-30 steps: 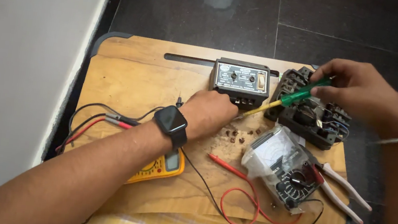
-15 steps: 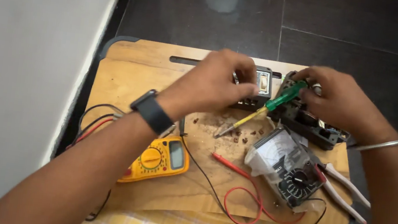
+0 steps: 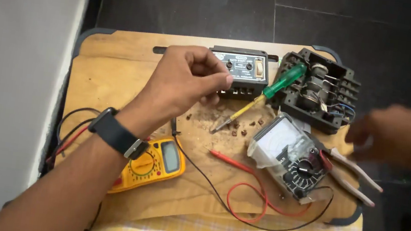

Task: Inspecting and testing electrical components such as contactors and wires using tools on a workbench.

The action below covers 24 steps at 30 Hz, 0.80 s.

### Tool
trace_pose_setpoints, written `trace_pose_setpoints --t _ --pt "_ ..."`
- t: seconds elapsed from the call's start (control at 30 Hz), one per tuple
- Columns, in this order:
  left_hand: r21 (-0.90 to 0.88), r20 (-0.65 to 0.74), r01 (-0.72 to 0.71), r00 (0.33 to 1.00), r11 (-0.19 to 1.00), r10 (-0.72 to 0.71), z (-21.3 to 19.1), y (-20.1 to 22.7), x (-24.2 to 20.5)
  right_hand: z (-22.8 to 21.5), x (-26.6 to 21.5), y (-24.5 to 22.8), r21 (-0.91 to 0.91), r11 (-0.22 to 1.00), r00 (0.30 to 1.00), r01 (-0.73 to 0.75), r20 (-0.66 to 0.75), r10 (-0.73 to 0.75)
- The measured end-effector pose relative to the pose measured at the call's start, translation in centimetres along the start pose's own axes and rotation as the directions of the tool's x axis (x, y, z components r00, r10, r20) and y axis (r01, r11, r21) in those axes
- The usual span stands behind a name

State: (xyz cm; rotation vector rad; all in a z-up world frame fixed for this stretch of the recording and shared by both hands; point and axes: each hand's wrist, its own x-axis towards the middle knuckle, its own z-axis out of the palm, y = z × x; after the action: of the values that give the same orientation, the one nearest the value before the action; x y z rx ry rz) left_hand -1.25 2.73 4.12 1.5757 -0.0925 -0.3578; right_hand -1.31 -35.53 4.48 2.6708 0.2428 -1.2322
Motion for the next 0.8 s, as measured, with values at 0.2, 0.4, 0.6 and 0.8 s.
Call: trace_pose_setpoints --t 0.2,0.4,0.6,0.8 --pt "-0.103 -0.064 -0.051 0.997 0.993 0.044 0.3 -0.8 1.4 5.9 0.5 -1.2 -0.049 0.995 0.978 -0.091 0.185 0.099" --pt "-0.194 -0.034 -0.066 0.998 0.979 0.061 0.1 -1.5 1.4 5.5 1.4 -1.1 0.240 0.966 0.992 -0.097 0.101 0.074" --pt "-0.222 -0.017 -0.041 0.999 0.974 0.038 0.6 -1.4 1.2 4.7 -1.0 -1.4 0.070 0.994 0.996 -0.084 0.022 0.082" --pt "-0.208 -0.069 -0.075 0.996 0.975 0.062 0.6 -1.4 1.5 2.7 -2.3 0.3 -0.434 0.874 0.975 -0.218 -0.065 0.211"
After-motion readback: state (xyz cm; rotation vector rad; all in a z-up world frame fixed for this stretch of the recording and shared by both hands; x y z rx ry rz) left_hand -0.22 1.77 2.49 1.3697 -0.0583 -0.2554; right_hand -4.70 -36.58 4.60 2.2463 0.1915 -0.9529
